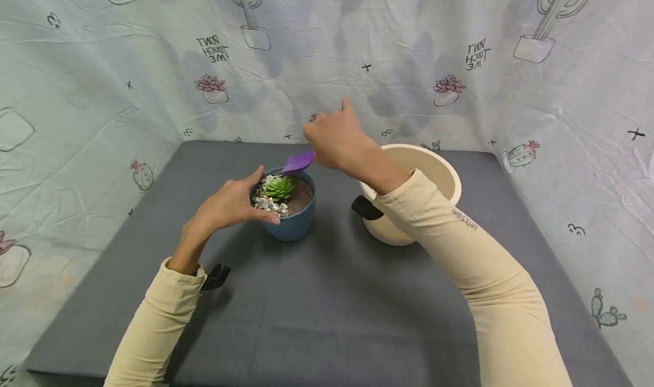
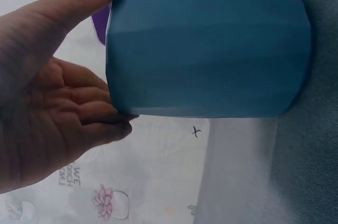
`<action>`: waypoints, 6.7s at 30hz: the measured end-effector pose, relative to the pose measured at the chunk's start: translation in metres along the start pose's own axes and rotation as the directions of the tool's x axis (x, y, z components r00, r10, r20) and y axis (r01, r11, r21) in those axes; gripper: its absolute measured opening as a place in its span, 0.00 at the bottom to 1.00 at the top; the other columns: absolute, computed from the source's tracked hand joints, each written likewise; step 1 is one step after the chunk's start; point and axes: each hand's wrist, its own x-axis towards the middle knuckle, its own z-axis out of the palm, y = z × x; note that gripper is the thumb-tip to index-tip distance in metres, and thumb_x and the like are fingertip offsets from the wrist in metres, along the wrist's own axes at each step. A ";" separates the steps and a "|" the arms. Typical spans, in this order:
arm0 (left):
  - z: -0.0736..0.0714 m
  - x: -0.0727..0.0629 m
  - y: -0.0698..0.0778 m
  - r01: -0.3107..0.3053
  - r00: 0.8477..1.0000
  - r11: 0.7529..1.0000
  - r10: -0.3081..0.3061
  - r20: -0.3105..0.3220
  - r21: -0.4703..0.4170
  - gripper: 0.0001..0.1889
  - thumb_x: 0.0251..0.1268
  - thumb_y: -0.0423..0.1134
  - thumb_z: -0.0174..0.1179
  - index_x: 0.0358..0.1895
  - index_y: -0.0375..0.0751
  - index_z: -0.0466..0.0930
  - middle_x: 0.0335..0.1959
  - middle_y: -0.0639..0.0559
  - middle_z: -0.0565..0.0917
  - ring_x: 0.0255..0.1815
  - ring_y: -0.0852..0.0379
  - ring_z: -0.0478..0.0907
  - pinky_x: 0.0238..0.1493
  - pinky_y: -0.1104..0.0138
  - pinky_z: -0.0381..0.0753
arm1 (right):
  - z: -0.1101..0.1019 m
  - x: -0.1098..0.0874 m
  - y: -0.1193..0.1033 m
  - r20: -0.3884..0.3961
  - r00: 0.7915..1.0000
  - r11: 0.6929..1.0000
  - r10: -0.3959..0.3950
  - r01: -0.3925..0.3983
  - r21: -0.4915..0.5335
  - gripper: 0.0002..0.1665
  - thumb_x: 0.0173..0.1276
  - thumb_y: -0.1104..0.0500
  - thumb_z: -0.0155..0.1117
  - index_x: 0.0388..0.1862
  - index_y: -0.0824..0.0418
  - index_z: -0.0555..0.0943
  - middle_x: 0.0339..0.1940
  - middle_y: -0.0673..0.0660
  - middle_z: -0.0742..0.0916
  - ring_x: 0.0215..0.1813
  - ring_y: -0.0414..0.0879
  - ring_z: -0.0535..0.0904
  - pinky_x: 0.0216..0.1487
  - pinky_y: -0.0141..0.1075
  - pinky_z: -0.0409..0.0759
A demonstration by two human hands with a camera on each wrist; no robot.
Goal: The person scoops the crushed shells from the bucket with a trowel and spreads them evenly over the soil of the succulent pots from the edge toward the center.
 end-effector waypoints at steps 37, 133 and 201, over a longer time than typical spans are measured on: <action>0.055 0.017 0.145 -0.298 0.911 0.901 0.367 -0.189 0.316 0.45 0.70 0.65 0.62 0.81 0.41 0.64 0.77 0.33 0.71 0.78 0.38 0.71 0.78 0.43 0.70 | 0.094 -0.113 0.136 -0.144 0.984 0.972 0.101 -0.128 -0.196 0.11 0.67 0.70 0.66 0.25 0.58 0.82 0.27 0.62 0.88 0.32 0.61 0.82 0.40 0.58 0.76; 0.006 0.000 0.014 -0.080 0.996 0.997 0.079 0.038 0.014 0.74 0.50 0.64 0.79 0.86 0.38 0.31 0.50 0.35 0.88 0.50 0.44 0.89 0.56 0.48 0.85 | 0.034 0.000 -0.001 -0.118 0.993 0.990 -0.024 0.040 0.133 0.31 0.68 0.53 0.69 0.13 0.48 0.60 0.17 0.45 0.61 0.26 0.43 0.53 0.34 0.38 0.50; 0.051 0.034 0.141 -0.339 0.933 0.932 0.350 -0.078 0.130 0.49 0.67 0.64 0.67 0.84 0.46 0.58 0.82 0.33 0.62 0.77 0.34 0.70 0.75 0.40 0.72 | 0.035 -0.145 0.145 -0.211 0.963 0.974 0.168 -0.130 0.183 0.07 0.66 0.54 0.78 0.31 0.56 0.91 0.27 0.53 0.91 0.25 0.47 0.79 0.27 0.42 0.74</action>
